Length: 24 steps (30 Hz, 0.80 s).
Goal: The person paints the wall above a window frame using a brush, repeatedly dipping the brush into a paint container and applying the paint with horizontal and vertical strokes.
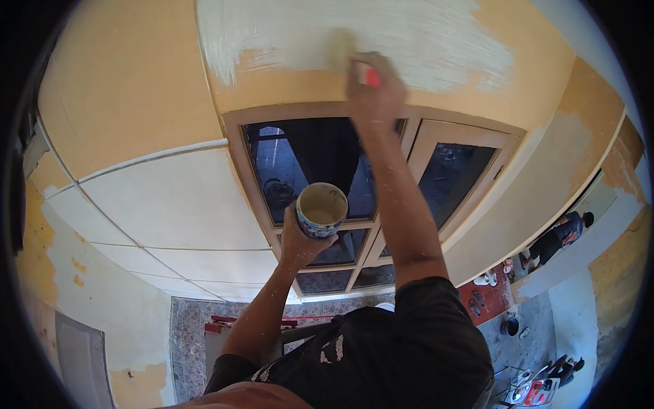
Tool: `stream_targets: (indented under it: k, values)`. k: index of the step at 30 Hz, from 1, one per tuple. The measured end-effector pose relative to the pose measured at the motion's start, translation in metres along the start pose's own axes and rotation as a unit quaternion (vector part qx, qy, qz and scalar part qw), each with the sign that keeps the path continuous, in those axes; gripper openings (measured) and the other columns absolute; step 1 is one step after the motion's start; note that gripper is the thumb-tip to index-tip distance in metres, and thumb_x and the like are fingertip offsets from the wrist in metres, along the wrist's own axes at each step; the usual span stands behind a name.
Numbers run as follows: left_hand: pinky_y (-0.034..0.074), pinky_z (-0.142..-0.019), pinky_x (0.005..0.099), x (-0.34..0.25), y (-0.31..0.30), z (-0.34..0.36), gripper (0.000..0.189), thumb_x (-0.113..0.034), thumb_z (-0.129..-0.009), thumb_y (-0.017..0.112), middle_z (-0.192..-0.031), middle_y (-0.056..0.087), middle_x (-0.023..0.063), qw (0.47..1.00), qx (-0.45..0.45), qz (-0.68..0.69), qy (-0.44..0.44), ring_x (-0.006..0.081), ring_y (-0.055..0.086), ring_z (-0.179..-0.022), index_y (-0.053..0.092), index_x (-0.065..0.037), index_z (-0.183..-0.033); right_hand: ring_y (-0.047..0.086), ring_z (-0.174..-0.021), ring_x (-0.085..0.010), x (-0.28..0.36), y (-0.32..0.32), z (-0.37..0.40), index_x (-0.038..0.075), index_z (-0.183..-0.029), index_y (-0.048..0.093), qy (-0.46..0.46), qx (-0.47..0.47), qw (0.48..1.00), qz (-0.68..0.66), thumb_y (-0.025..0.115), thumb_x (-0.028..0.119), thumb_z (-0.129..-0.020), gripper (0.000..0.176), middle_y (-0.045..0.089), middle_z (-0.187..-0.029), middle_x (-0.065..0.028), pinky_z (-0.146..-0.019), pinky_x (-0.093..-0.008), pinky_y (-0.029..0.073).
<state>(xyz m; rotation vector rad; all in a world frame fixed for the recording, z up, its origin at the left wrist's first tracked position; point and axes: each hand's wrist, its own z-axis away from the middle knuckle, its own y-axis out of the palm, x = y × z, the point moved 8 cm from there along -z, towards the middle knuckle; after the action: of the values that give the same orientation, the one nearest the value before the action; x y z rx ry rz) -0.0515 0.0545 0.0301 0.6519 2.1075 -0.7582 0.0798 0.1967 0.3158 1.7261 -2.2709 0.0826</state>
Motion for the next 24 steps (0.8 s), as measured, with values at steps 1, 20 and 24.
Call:
stream_targets:
  k: [1,20,24]
  values:
    - [0.051,-0.101,0.0474,-0.003,-0.002,-0.003,0.101,-0.020,-0.057,0.098,-0.128,0.056,0.0201,1.000,-0.002,0.001,-0.003,0.0375,0.061,-0.119,0.041,-0.002,-0.139,0.073,-0.085,-0.0311,-0.007,-0.019,-0.002,0.011,-0.092,0.073,-0.051,-0.035,0.997,0.046,0.077,0.008,-0.084,0.008,0.074,-0.091,-0.0095,-0.077,-0.0373,0.056]
    - [0.042,-0.111,0.0477,-0.012,-0.103,0.001,0.106,-0.018,-0.063,0.096,-0.135,0.047,0.0184,0.961,-0.275,-0.011,0.008,0.0319,0.050,-0.129,0.028,-0.003,-0.144,0.072,-0.082,-0.0297,0.102,0.101,0.056,0.010,-0.093,0.072,-0.019,0.054,0.983,-0.176,0.077,0.005,-0.084,0.012,0.073,-0.093,-0.0110,-0.073,-0.0341,0.056]
    - [0.041,-0.111,0.0481,-0.013,-0.099,0.001,0.109,-0.019,-0.062,0.096,-0.135,0.045,0.0185,0.957,-0.288,0.002,0.018,0.0346,0.050,-0.129,0.030,-0.001,-0.146,0.071,-0.082,-0.0176,0.024,0.046,0.045,0.007,-0.094,0.073,0.016,0.018,0.999,-0.034,0.076,0.007,-0.089,0.005,0.074,-0.089,-0.0061,-0.080,-0.0292,0.053]
